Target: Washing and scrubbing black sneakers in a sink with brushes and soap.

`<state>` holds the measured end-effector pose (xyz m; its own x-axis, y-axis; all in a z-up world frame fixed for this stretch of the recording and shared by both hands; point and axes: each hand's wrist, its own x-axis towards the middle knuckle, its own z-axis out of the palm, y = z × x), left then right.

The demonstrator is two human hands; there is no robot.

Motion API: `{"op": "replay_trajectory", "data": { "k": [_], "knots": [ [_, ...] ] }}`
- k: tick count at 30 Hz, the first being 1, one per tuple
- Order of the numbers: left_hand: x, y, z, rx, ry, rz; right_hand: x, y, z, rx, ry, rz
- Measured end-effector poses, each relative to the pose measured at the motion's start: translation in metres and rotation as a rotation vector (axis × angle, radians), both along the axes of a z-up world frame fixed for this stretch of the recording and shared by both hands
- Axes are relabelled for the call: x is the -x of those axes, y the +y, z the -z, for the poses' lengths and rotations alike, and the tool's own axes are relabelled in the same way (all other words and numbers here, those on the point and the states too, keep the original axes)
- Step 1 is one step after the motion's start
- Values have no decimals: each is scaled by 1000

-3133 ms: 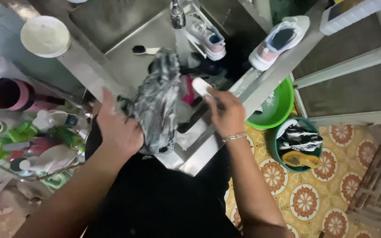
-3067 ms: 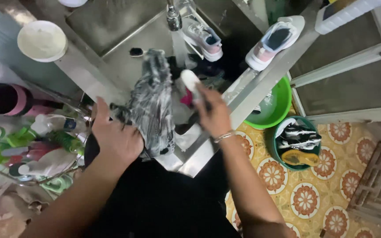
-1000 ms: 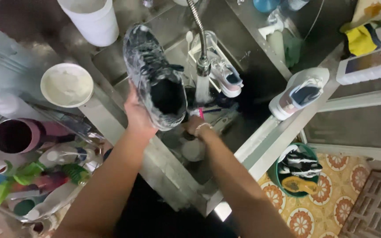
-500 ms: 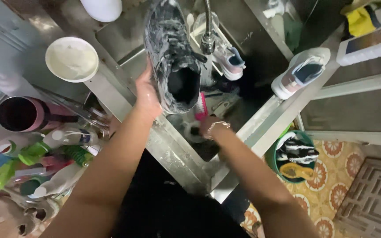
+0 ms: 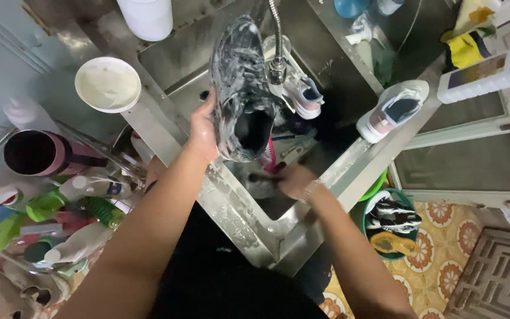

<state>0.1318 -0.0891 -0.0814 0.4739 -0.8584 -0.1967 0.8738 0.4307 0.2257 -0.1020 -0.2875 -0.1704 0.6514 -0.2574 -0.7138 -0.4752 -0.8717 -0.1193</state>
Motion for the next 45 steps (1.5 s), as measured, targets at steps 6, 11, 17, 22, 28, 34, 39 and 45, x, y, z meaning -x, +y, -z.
{"op": "replay_trajectory", "data": {
  "k": [6,11,17,22,28,34,39,45],
  "knots": [
    [2,-4,0,-7,-4,-54,37,32,-227,-108,-629,630],
    [10,-10,-7,32,-70,-4,21,86,-243,-175,-968,404],
    [42,-22,8,-104,-136,64,-49,121,-187,268,-1132,330],
    [24,-13,-3,-178,-63,37,-22,128,-208,76,-1214,272],
    [56,-44,30,-63,-50,89,-26,110,-203,314,-1124,249],
    [38,-39,30,-29,-116,19,-2,112,-214,92,-1226,251],
    [68,-58,41,-79,-103,156,2,109,-202,293,-1070,351],
    [52,-44,2,-47,-128,56,16,105,-200,26,-1149,440]
  ]
}}
